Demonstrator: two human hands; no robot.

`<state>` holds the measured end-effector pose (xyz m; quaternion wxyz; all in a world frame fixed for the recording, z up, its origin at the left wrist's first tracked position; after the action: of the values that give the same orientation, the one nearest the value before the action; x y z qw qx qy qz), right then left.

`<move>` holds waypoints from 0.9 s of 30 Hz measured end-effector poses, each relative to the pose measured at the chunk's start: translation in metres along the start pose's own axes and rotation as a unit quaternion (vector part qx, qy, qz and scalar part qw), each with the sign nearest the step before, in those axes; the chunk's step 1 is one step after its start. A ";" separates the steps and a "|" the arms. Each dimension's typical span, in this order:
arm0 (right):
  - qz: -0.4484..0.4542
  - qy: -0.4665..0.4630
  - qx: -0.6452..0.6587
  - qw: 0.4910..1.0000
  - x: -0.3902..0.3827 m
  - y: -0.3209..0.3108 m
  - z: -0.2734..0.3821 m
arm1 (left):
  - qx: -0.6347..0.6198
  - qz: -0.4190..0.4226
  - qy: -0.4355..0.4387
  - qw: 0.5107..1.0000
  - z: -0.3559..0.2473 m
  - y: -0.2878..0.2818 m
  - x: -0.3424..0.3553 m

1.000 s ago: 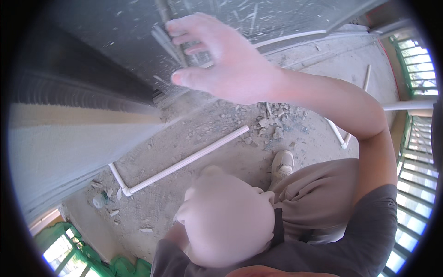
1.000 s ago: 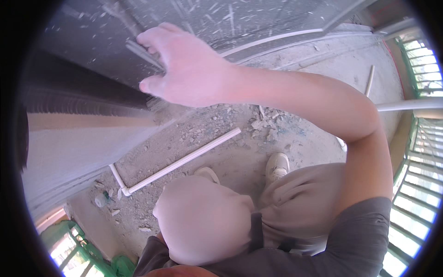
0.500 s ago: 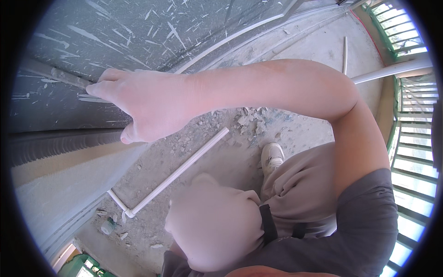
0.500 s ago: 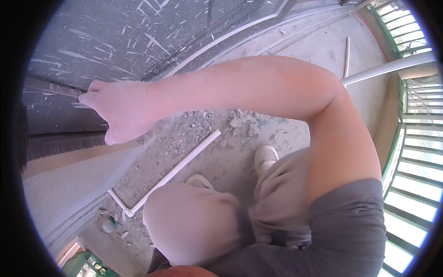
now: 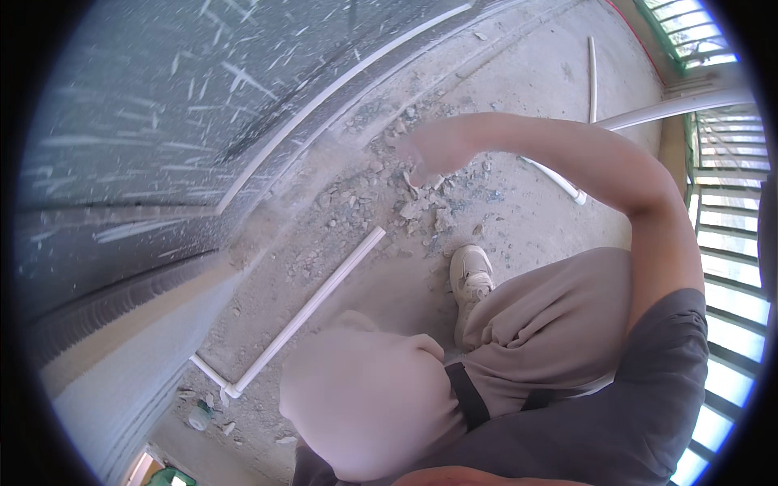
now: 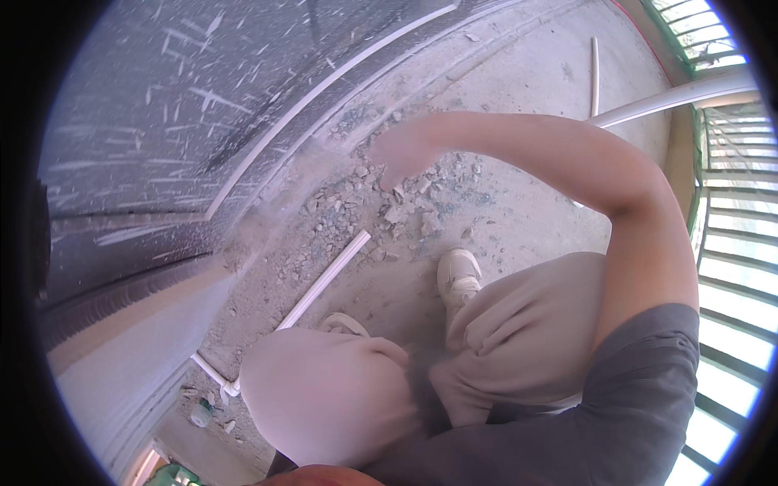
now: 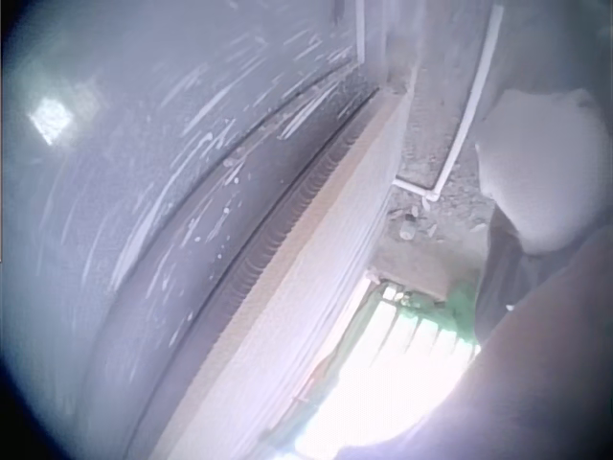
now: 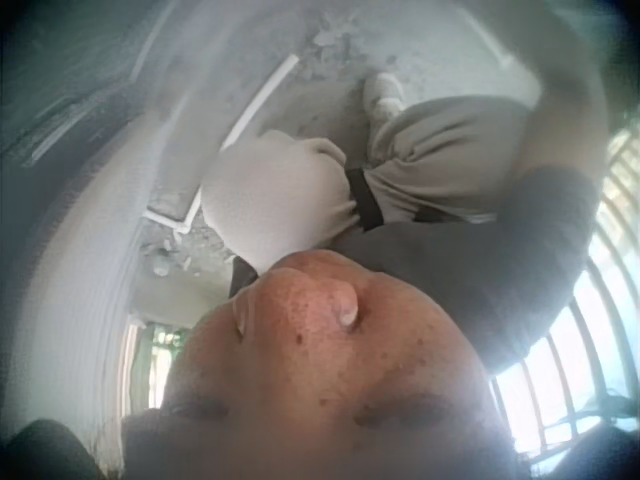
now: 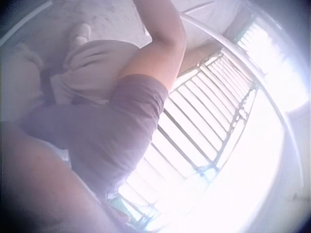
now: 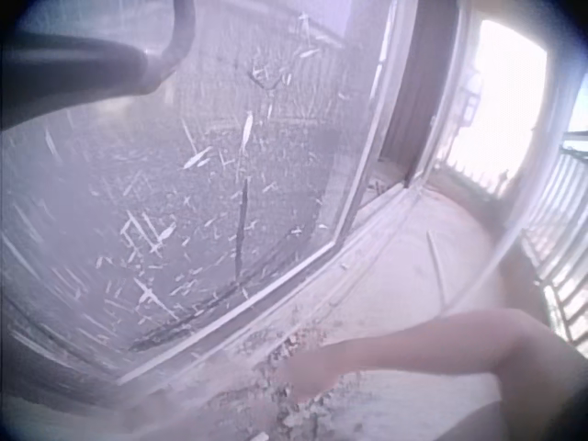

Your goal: The person secures a white pipe to a wall using a metal bracket and then uses a rotary hammer drill to create a groove in the concrete floor for another pipe. The person handles the pipe, bracket, and drill during the task.

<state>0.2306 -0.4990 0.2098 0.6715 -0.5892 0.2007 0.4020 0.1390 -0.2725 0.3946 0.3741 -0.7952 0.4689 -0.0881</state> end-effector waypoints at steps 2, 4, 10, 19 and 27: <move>0.003 -0.018 0.064 0.998 -0.002 0.021 -0.018 | -0.005 0.015 -0.001 1.000 0.004 0.006 0.011; 0.032 -0.012 0.110 0.993 -0.001 0.035 -0.031 | -0.012 0.040 -0.010 0.999 0.013 0.019 0.016; -0.083 -0.031 0.102 0.991 0.021 0.021 -0.003 | -0.051 0.139 -0.088 0.985 0.119 0.133 -0.013; -0.100 0.094 0.339 0.931 -0.217 0.085 0.036 | 0.051 0.232 -0.257 0.937 0.246 0.151 -0.055; -0.028 0.407 0.446 0.796 -0.584 0.192 0.082 | -0.288 0.022 -0.214 0.933 0.017 -0.021 0.035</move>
<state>-0.2835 -0.6012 0.5408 0.7274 -0.3385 0.5963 -0.0279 0.1812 -0.2866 0.3896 0.2224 -0.8585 0.3999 0.2315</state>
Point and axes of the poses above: each hand's wrist, its own x-axis towards the middle knuckle, its own y-axis out of the palm, z = x × y, the point moved 8 cm from there along x, towards the middle knuckle, and after that the axes turned 10 degrees about -x, right-handed, at the moved point
